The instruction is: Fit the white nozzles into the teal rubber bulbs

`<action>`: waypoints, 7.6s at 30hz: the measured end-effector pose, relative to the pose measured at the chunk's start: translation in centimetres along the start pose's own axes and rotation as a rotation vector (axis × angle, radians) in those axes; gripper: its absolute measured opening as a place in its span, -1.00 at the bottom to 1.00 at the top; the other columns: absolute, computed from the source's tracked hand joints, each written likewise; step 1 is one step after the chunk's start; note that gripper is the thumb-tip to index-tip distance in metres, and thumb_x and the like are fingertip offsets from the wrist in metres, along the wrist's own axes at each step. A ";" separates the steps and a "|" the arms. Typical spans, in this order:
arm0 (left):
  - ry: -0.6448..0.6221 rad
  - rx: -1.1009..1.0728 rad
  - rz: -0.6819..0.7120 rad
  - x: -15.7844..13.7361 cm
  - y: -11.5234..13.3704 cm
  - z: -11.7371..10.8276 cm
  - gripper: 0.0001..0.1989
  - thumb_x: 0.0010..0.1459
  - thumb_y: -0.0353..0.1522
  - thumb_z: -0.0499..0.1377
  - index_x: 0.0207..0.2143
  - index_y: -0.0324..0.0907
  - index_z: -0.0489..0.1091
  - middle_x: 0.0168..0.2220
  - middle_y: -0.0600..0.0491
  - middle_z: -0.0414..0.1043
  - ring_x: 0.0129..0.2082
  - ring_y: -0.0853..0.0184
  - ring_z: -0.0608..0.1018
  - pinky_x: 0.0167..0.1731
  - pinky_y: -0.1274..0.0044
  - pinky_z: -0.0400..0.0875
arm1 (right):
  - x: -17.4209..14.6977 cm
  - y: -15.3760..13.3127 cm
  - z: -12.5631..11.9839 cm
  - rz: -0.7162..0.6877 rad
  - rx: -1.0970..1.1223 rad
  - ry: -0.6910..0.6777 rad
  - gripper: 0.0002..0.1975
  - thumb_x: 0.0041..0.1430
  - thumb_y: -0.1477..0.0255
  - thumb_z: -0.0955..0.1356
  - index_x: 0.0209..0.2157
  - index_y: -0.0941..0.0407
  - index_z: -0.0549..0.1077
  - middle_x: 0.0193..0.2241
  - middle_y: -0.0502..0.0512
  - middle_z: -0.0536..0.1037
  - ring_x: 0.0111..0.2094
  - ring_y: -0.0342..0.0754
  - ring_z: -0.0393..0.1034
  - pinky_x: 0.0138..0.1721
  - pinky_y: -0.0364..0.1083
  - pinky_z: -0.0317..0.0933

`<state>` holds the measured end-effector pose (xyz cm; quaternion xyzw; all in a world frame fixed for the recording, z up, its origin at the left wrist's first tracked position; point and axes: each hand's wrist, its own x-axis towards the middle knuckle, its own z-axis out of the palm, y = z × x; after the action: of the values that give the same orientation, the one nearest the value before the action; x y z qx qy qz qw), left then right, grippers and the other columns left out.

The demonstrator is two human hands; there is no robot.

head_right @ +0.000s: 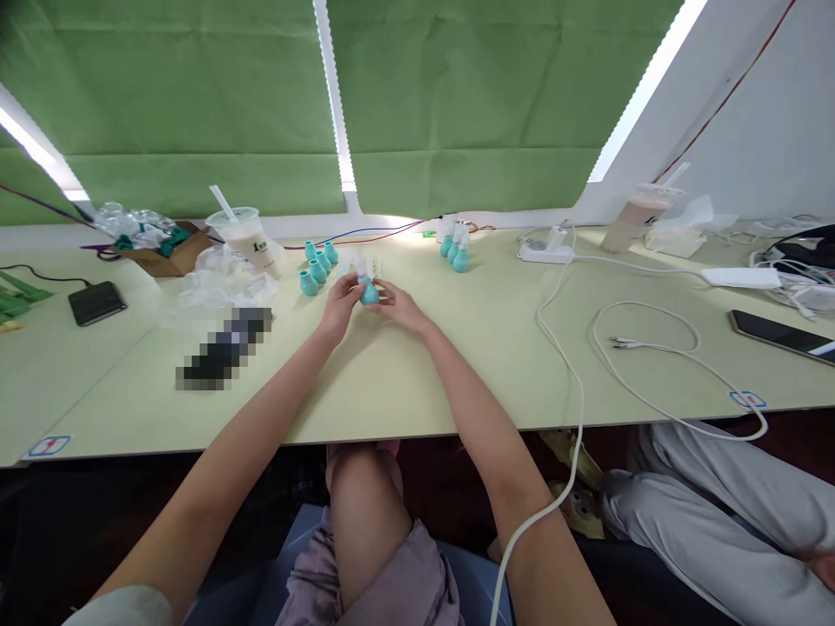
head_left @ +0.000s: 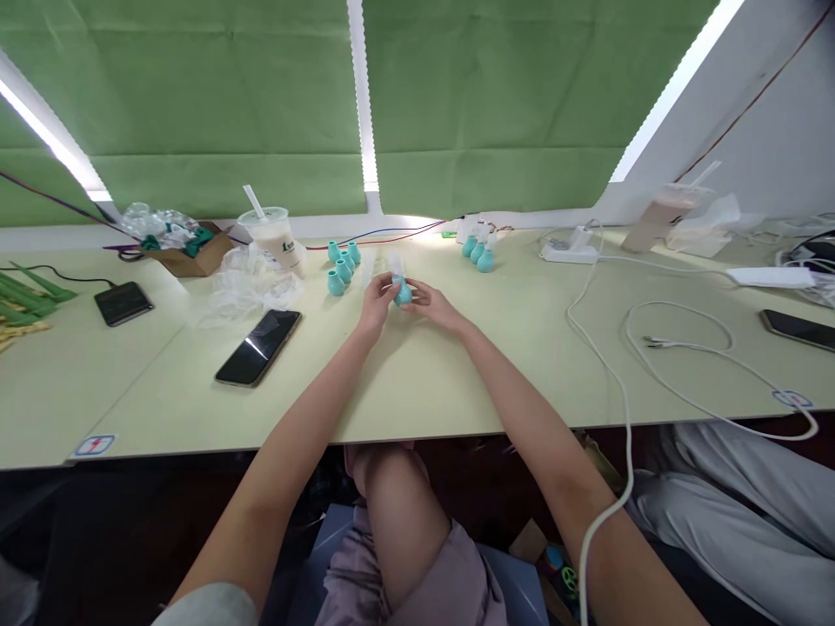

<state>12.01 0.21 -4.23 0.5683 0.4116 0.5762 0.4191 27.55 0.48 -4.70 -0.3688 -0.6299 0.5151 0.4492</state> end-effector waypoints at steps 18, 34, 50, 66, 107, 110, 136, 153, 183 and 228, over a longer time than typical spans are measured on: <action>0.161 0.223 0.133 0.9 0.7 -1.7 -0.57 0.01 -0.26 0.26 -0.04 -0.10 0.32 -0.08 -0.02 0.48 -0.04 0.25 0.47 -0.05 0.37 0.29 | 0.3 -0.5 -2.0 -0.028 0.000 0.334 -0.59 -0.30 0.22 0.53 -0.36 0.16 0.58 -0.49 -0.01 0.56 -0.42 -0.06 0.47 -0.24 -0.02 0.42; 0.686 0.391 0.151 2.8 0.1 -8.2 -0.93 0.14 -0.39 0.14 -0.32 -0.21 0.37 -0.30 -0.01 0.48 -0.27 0.27 0.48 -0.18 0.38 0.34 | 0.0 0.4 -7.6 -0.050 0.003 0.800 -0.65 -0.21 0.31 0.49 -0.34 0.19 0.51 -0.46 0.01 0.54 -0.44 -0.11 0.46 -0.38 -0.08 0.47; 0.604 0.405 0.140 3.2 -0.8 -8.2 -0.93 0.07 -0.39 0.15 -0.35 -0.15 0.38 -0.29 0.03 0.50 -0.29 0.29 0.49 -0.19 0.39 0.34 | 0.0 1.6 -7.4 -0.004 -0.408 0.718 -0.59 -0.09 0.17 0.42 -0.20 0.11 0.52 -0.28 0.05 0.60 -0.30 -0.04 0.49 -0.20 -0.06 0.32; 0.621 0.372 0.094 2.9 -0.3 -8.1 -0.92 0.09 -0.41 0.10 -0.35 -0.17 0.39 -0.34 0.04 0.49 -0.32 0.31 0.50 -0.22 0.46 0.34 | 0.1 1.8 -10.2 -0.021 -0.212 1.098 -0.50 0.00 0.17 0.34 -0.06 0.16 0.41 -0.07 0.17 0.49 -0.14 -0.06 0.39 -0.23 -0.13 0.31; 0.522 0.378 0.061 3.1 -0.9 -7.6 -0.93 0.06 -0.43 0.10 -0.38 -0.15 0.37 -0.36 0.06 0.50 -0.33 0.31 0.49 -0.22 0.46 0.33 | 1.9 4.2 -13.3 0.220 -0.711 0.973 -0.68 0.06 0.41 0.29 -0.13 0.20 0.46 -0.16 0.26 0.55 -0.08 0.12 0.38 -0.01 0.01 0.19; 0.515 0.389 0.058 3.3 -1.2 -7.7 -0.93 0.06 -0.42 0.11 -0.38 -0.15 0.38 -0.37 0.06 0.49 -0.33 0.31 0.49 -0.23 0.46 0.34 | 1.8 4.2 -13.1 0.226 -0.699 0.960 -0.62 0.05 0.42 0.30 -0.05 0.17 0.39 -0.11 0.25 0.53 -0.03 0.12 0.35 -0.01 0.00 0.19; 0.462 0.447 0.048 2.7 -0.2 -6.9 -0.91 0.09 -0.45 0.10 -0.35 -0.16 0.40 -0.36 0.09 0.50 -0.33 0.36 0.46 -0.20 0.51 0.30 | 7.6 0.8 2.7 0.008 -0.946 0.418 -0.85 0.14 0.38 0.34 -0.23 0.03 0.50 -0.24 0.01 0.56 -0.17 -0.03 0.37 -0.13 -0.05 0.06; 0.005 0.697 0.356 1.8 -0.2 -4.2 -0.82 0.06 -0.42 0.24 -0.23 -0.11 0.50 -0.32 0.05 0.47 -0.29 0.32 0.43 -0.26 0.49 0.33 | 5.3 0.3 3.0 0.201 0.162 0.154 -0.66 -0.12 0.16 0.46 -0.37 0.11 0.57 -0.36 0.06 0.59 -0.50 -0.22 0.33 -0.54 -0.18 -0.03; -0.158 0.755 0.054 1.9 -0.4 -4.8 -0.96 -0.01 -0.43 0.25 -0.49 -0.21 0.49 -0.53 0.05 0.43 -0.48 0.36 0.41 -0.43 0.51 0.26 | 8.6 2.4 0.1 0.059 -0.639 0.529 -0.87 0.06 0.40 0.35 -0.37 0.05 0.57 -0.30 0.03 0.61 -0.29 -0.06 0.42 -0.21 -0.09 0.23; -0.331 1.032 0.333 -1.1 1.1 0.1 -0.85 0.14 -0.41 0.14 -0.39 -0.12 0.51 -0.44 -0.01 0.42 -0.33 0.26 0.43 -0.44 0.52 0.13 | -2.8 -1.3 -1.5 0.056 -0.198 0.263 -0.74 -0.20 0.22 0.50 -0.47 0.10 0.58 -0.43 0.03 0.58 -0.42 -0.12 0.35 -0.33 -0.11 0.22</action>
<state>12.15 -1.14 -3.56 0.8395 0.4735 0.2618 0.0493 29.84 -1.93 -3.84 -0.4928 -0.6029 0.4102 0.4747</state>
